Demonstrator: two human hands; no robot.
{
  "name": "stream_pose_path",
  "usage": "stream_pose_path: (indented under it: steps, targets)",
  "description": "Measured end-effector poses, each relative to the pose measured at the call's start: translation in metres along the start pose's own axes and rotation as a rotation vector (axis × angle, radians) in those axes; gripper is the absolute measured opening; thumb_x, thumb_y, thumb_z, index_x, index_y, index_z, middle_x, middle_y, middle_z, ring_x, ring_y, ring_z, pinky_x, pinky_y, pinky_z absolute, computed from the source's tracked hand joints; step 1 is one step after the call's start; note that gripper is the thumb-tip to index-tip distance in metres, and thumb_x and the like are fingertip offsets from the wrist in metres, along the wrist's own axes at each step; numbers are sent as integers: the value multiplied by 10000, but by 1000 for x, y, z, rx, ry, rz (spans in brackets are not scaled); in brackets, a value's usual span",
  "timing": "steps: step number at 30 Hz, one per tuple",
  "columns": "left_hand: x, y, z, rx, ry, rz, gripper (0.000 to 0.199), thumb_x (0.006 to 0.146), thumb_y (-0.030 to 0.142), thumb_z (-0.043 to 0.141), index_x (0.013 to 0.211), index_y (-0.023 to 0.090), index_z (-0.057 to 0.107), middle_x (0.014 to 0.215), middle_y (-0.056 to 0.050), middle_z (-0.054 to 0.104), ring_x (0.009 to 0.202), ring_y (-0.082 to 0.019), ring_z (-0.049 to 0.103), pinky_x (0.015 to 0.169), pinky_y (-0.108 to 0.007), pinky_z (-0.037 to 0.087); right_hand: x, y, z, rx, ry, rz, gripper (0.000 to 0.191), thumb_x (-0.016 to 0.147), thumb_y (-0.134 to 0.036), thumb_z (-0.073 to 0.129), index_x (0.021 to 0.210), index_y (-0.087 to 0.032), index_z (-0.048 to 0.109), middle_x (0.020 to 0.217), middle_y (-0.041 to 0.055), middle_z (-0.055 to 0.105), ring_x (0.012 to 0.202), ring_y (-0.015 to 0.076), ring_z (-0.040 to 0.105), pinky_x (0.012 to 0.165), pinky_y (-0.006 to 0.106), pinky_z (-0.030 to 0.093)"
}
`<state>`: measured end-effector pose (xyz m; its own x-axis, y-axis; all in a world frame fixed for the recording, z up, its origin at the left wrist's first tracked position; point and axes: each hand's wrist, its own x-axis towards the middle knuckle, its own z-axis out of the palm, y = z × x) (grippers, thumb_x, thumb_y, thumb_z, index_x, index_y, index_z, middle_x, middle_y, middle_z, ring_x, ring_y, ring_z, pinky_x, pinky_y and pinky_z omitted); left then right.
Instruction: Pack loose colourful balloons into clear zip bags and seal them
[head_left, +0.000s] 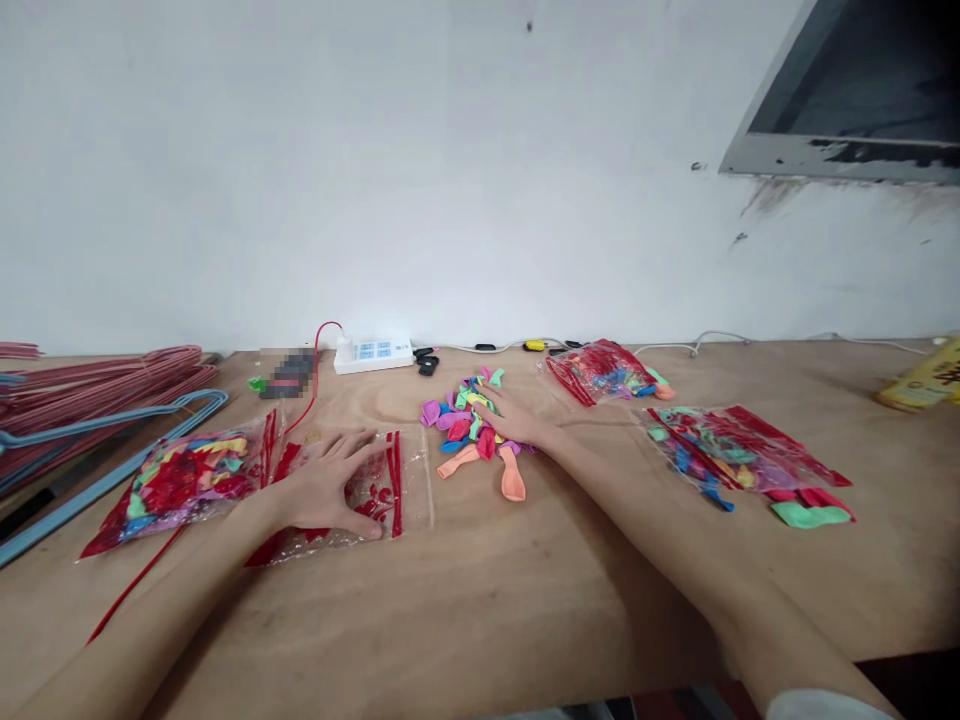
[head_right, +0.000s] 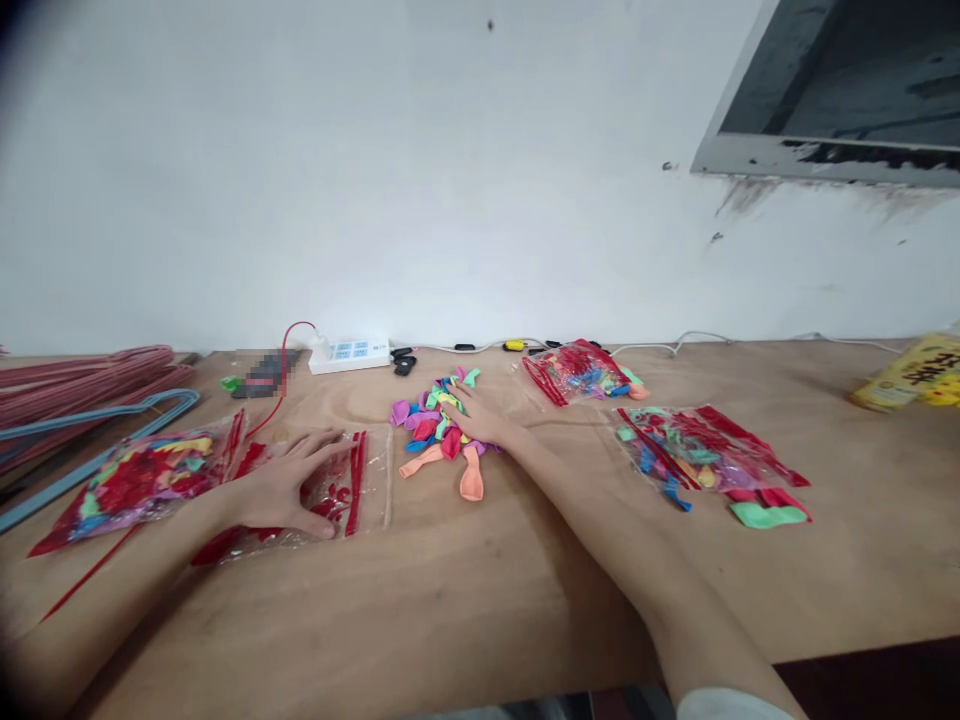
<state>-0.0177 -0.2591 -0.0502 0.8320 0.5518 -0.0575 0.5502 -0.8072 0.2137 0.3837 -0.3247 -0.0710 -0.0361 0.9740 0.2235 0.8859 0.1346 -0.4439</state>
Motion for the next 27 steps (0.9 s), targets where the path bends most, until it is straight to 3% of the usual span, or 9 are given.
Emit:
stream_pose_path:
  steps: [4, 8, 11, 14, 19, 24, 27]
  targets:
    - [0, 1, 1, 1, -22, -6, 1342, 617, 921, 808, 1717, 297, 359, 1793, -187, 246, 1633, -530, 202, 1260, -764, 232, -18, -14, -18, 6, 49, -50, 681, 1135, -617, 270, 1672, -232, 436, 1749, 119, 387, 1654, 307, 285, 1348, 556, 258]
    - [1, 0, 4, -8, -6, 23, 1302, 638, 916, 801, 1704, 294, 388, 1790, -196, 253, 1641, -521, 190, 1276, -751, 206, -64, -43, -37, -142, 108, -239, 606, 1136, -559, 402, 1657, -257, 465, 1724, 114, 430, 1645, 335, 289, 1342, 616, 231]
    - [3, -1, 8, -17, 20, 66, 1260, 658, 895, 809, 1694, 303, 406, 1780, -196, 282, 1633, -516, 225, 1278, -749, 201, -105, -71, -36, -200, -24, -335, 534, 1135, -507, 452, 1634, -323, 502, 1701, 95, 469, 1613, 336, 352, 1304, 616, 314]
    - [4, -2, 14, -21, 56, 98, 1240, 666, 897, 806, 1686, 307, 420, 1777, -205, 283, 1628, -525, 233, 1270, -758, 207, -137, -98, -19, -239, -129, -237, 562, 1144, -503, 420, 1688, -367, 406, 1774, 90, 341, 1648, 391, 267, 1289, 714, 272]
    - [4, 5, 24, -31, 84, 157, 1242, 706, 911, 773, 1710, 307, 359, 1796, -198, 227, 1640, -508, 204, 1276, -765, 161, -162, -126, 19, -284, -39, 22, 631, 1106, -547, 475, 1668, -258, 472, 1774, 177, 301, 1646, 475, 217, 1268, 742, 292]
    - [3, 21, 25, -57, 172, 213, 1160, 757, 860, 784, 1697, 310, 385, 1752, -176, 352, 1570, -489, 366, 1260, -712, 276, -159, -120, 21, -191, -53, 91, 714, 1096, -571, 477, 1650, -121, 479, 1708, 233, 413, 1605, 426, 362, 1275, 636, 386]
    - [4, 29, 21, -71, 229, 256, 939, 844, 787, 768, 1603, 290, 523, 1674, -154, 485, 1500, -433, 482, 1240, -636, 356, -149, -106, 11, -94, -63, 26, 658, 1127, -506, 431, 1703, -193, 387, 1736, 166, 394, 1579, 355, 432, 1258, 553, 448]
